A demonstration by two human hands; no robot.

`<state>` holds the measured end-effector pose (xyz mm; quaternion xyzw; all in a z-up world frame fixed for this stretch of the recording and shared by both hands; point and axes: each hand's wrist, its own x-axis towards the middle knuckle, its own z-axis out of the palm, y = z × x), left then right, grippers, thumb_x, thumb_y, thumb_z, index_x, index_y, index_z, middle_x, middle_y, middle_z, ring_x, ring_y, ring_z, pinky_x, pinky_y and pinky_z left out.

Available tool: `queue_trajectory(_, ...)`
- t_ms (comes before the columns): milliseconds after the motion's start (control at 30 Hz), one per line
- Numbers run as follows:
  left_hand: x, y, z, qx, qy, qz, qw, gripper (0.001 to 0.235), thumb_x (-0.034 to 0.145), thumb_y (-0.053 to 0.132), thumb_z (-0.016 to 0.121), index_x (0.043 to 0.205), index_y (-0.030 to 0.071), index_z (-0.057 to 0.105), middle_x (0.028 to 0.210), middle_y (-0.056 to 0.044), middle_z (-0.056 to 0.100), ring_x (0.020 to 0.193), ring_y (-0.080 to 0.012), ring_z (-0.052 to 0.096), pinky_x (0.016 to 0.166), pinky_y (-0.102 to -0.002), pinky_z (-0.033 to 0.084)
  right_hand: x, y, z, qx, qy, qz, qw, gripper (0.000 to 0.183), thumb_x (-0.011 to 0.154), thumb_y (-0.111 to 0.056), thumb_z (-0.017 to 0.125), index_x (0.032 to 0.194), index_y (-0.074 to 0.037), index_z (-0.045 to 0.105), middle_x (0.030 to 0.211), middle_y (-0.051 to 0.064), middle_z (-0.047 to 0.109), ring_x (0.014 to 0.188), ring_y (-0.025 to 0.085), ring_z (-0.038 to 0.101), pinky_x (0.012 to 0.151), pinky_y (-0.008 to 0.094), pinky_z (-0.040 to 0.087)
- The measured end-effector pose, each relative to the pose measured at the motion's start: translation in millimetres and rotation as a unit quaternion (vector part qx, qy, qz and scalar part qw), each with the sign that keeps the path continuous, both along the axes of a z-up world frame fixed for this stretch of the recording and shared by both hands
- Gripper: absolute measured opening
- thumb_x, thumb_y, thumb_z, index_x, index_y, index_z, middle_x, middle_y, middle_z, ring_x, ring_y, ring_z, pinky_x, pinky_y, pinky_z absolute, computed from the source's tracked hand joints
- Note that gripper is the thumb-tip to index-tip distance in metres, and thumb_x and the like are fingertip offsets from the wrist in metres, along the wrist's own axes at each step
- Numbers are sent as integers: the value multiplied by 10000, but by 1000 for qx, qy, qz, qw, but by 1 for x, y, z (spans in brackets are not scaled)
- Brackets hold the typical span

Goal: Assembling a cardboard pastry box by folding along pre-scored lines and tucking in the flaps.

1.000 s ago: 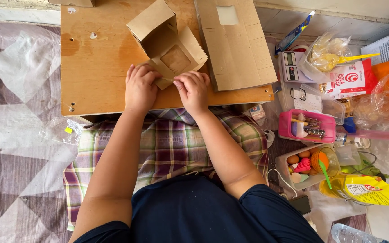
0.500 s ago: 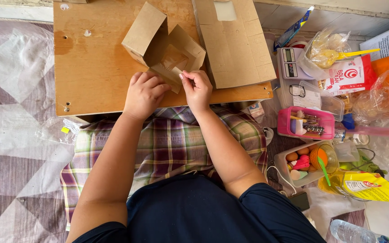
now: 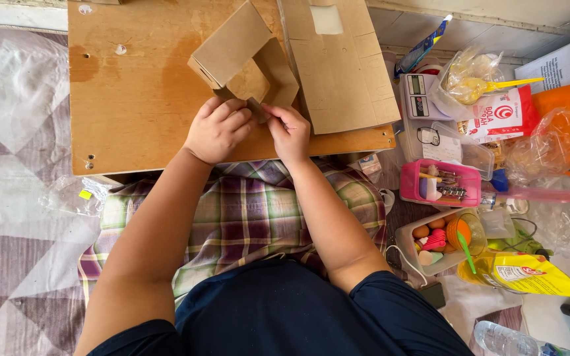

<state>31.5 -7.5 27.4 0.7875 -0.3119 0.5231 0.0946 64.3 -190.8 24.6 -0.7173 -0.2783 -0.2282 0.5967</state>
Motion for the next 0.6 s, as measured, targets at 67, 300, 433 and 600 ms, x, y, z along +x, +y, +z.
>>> queue_trajectory(67, -1, -2, 1, 3, -10, -3, 1000, 256, 1106, 162, 534, 887, 140, 665, 940, -45, 625, 1036, -247, 639, 926, -390, 465, -1, 0, 6, -15, 16, 0, 1000, 198, 880, 58, 696, 997, -56, 809, 824, 107, 745, 805, 213, 726, 735, 352, 587)
queue_trajectory(300, -4, -4, 5, 1, -14, -22, 1000, 268, 1120, 149, 516, 902, 122, 669, 931, -46, 620, 1005, -238, 645, 932, -389, 465, -3, -1, 6, -18, 61, 19, 998, 193, 887, 36, 683, 988, -64, 813, 787, 90, 729, 791, 164, 702, 771, 360, 577)
queue_trajectory(433, -6, -4, 5, 6, -13, -22, 1000, 258, 1117, 149, 520, 910, 129, 673, 937, -40, 625, 1018, -222, 649, 954, -381, 464, 0, -1, 0, -17, 72, 25, 997, 177, 877, 27, 697, 976, -63, 814, 783, 90, 732, 792, 167, 707, 767, 357, 577)
queue_trajectory(600, -3, -4, 2, 7, -22, -15, 1000, 248, 1117, 155, 523, 918, 138, 671, 935, -39, 623, 1007, -224, 651, 961, -395, 459, 0, 2, 1, -12, 82, 27, 996, 176, 878, 27, 697, 980, -60, 812, 785, 93, 736, 797, 158, 707, 769, 348, 575)
